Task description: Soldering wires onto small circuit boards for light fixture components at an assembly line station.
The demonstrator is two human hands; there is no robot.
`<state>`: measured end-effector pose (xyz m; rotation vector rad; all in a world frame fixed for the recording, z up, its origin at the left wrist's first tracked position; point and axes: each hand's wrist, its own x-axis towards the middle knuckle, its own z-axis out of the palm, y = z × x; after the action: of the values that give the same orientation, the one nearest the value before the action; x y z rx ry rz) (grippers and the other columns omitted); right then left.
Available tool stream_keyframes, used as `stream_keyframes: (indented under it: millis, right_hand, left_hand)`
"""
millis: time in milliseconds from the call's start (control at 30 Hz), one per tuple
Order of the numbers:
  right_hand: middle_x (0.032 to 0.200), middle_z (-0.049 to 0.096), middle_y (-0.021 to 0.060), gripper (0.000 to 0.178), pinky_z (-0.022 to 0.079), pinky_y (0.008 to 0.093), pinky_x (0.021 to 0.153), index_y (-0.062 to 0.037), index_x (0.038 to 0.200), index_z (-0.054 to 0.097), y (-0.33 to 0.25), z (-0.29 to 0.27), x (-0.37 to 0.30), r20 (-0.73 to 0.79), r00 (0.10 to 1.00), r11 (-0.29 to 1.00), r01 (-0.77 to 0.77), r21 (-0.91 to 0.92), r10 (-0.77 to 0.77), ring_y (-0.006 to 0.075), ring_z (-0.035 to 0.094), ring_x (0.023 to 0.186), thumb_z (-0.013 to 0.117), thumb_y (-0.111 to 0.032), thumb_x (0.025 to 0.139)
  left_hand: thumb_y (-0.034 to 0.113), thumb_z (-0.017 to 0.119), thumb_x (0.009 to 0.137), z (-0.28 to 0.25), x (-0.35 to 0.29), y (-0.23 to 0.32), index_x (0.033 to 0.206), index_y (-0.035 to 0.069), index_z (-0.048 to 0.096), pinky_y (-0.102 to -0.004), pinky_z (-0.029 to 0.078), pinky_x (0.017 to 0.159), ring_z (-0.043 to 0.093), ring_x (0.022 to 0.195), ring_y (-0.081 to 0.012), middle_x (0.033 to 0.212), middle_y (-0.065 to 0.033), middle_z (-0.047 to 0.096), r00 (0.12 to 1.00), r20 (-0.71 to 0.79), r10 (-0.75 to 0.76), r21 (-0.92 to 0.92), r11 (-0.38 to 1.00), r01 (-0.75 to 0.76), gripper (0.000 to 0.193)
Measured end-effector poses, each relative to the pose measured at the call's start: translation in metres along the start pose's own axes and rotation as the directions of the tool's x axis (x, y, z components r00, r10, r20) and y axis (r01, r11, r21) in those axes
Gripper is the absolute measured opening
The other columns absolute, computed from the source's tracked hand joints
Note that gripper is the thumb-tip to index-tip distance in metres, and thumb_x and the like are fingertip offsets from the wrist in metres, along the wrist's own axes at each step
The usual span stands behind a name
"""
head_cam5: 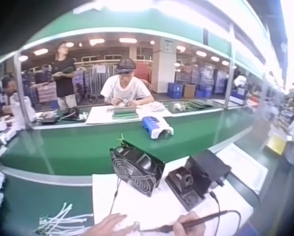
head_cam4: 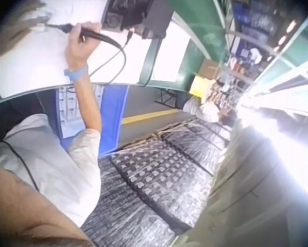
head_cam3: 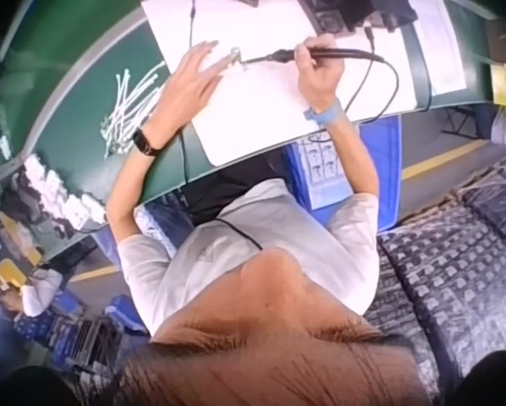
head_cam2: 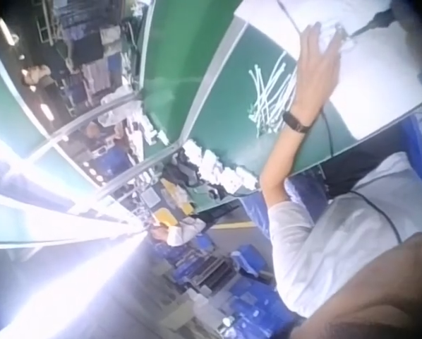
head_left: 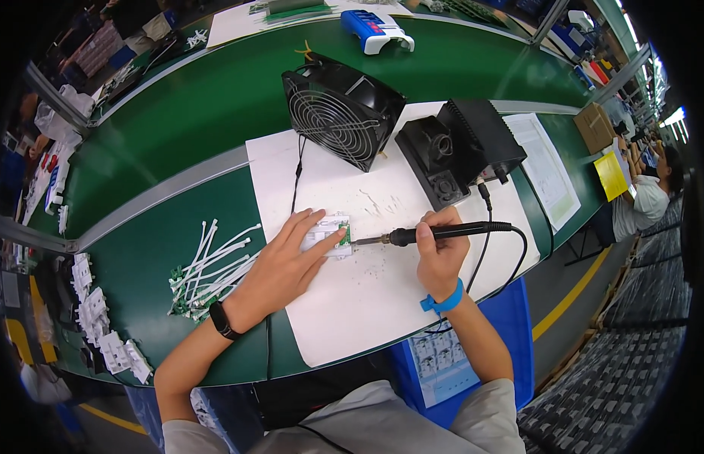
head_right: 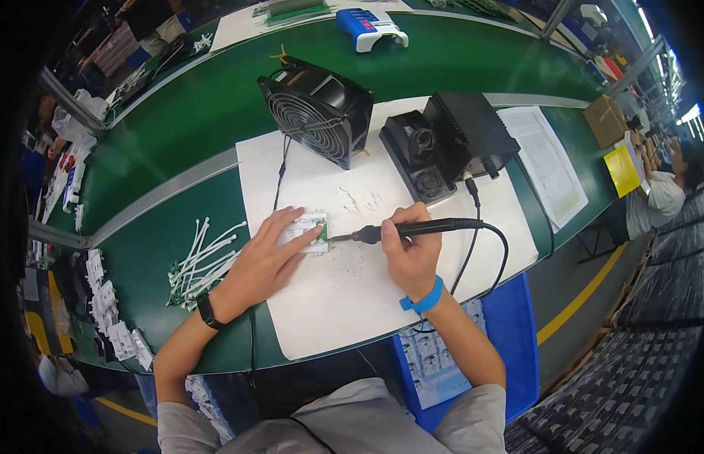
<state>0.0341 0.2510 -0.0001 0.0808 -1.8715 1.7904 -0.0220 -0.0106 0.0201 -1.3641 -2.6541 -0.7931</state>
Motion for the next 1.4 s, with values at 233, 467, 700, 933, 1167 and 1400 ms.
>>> stream_keyframes:
  millis: [233, 467, 700, 933, 1167, 1400]
  right_hand:
    - [0.071, 0.052, -0.0028, 0.017, 0.029, 0.018, 0.053, -0.0068, 0.091, 0.052, -0.005, 0.003, 0.001, -0.027, 1.0, 1.0, -0.011, 0.021, 0.012, 0.0004, 0.039, 0.06, 0.067, -0.007, 0.098]
    - [0.074, 0.054, -0.0013, 0.015, 0.032, 0.0185, 0.056, -0.0063, 0.094, 0.052, -0.004, 0.001, -0.001, -0.037, 0.999, 1.0, 0.009, -0.004, -0.009, 0.0016, 0.042, 0.063, 0.066, -0.006, 0.098]
    - [0.079, 0.057, 0.0012, 0.015, 0.035, 0.0188, 0.059, -0.0043, 0.098, 0.054, -0.004, 0.003, 0.001, -0.193, 0.98, 0.997, 0.023, -0.078, -0.038, 0.0038, 0.045, 0.067, 0.069, -0.004, 0.097]
    - [0.076, 0.058, 0.0049, 0.02, 0.042, 0.0193, 0.061, -0.0025, 0.095, 0.052, -0.007, 0.003, 0.002, -0.167, 0.986, 1.0, 0.0, 0.003, 0.0, 0.0069, 0.054, 0.066, 0.07, 0.006, 0.093]
    - [0.07, 0.065, 0.0105, 0.023, 0.047, 0.0213, 0.054, -0.0016, 0.09, 0.048, -0.01, 0.004, -0.002, -0.059, 0.998, 1.0, -0.028, 0.011, 0.028, 0.0111, 0.061, 0.055, 0.068, 0.009, 0.092]
    - [0.067, 0.066, 0.0131, 0.024, 0.046, 0.0226, 0.048, -0.0007, 0.086, 0.047, -0.009, 0.008, -0.004, 0.04, 0.999, 0.992, -0.016, -0.127, 0.021, 0.0117, 0.063, 0.052, 0.068, 0.005, 0.093]
  left_hand:
    - [0.003, 0.071, 0.089, -0.001, -0.001, 0.0, 0.141, 0.014, 0.062, -0.047, 0.044, 0.112, 0.047, 0.137, -0.0425, 0.149, -0.0205, 0.049, 1.0, 0.0, -0.002, -0.004, 1.0, 0.002, 0.055]
    - [0.006, 0.071, 0.091, -0.001, -0.001, 0.0, 0.143, 0.013, 0.06, -0.0466, 0.044, 0.113, 0.047, 0.136, -0.043, 0.146, -0.0228, 0.05, 1.0, 0.006, 0.021, 0.042, 0.999, -0.022, 0.054]
    - [0.02, 0.083, 0.082, 0.014, 0.004, 0.006, 0.123, 0.013, 0.072, -0.04, 0.051, 0.095, 0.059, 0.115, -0.0339, 0.137, -0.0162, 0.061, 0.975, -0.219, -0.027, 0.102, 0.994, 0.05, 0.043]
    - [0.027, 0.084, 0.081, 0.004, 0.01, 0.027, 0.122, 0.008, 0.073, -0.0402, 0.05, 0.088, 0.057, 0.108, -0.0327, 0.128, -0.0171, 0.061, 0.972, -0.161, -0.172, 0.045, 0.982, 0.181, 0.046]
    - [0.03, 0.083, 0.082, 0.014, 0.004, 0.033, 0.124, 0.005, 0.07, -0.0432, 0.049, 0.09, 0.058, 0.108, -0.0335, 0.122, -0.0189, 0.061, 0.977, -0.164, -0.137, 0.096, 0.983, 0.154, 0.051]
    - [0.035, 0.084, 0.081, 0.03, 0.002, 0.032, 0.12, 0.003, 0.07, -0.0423, 0.049, 0.086, 0.06, 0.104, -0.0326, 0.119, -0.0211, 0.062, 0.964, -0.224, -0.145, 0.069, 0.984, 0.164, 0.053]
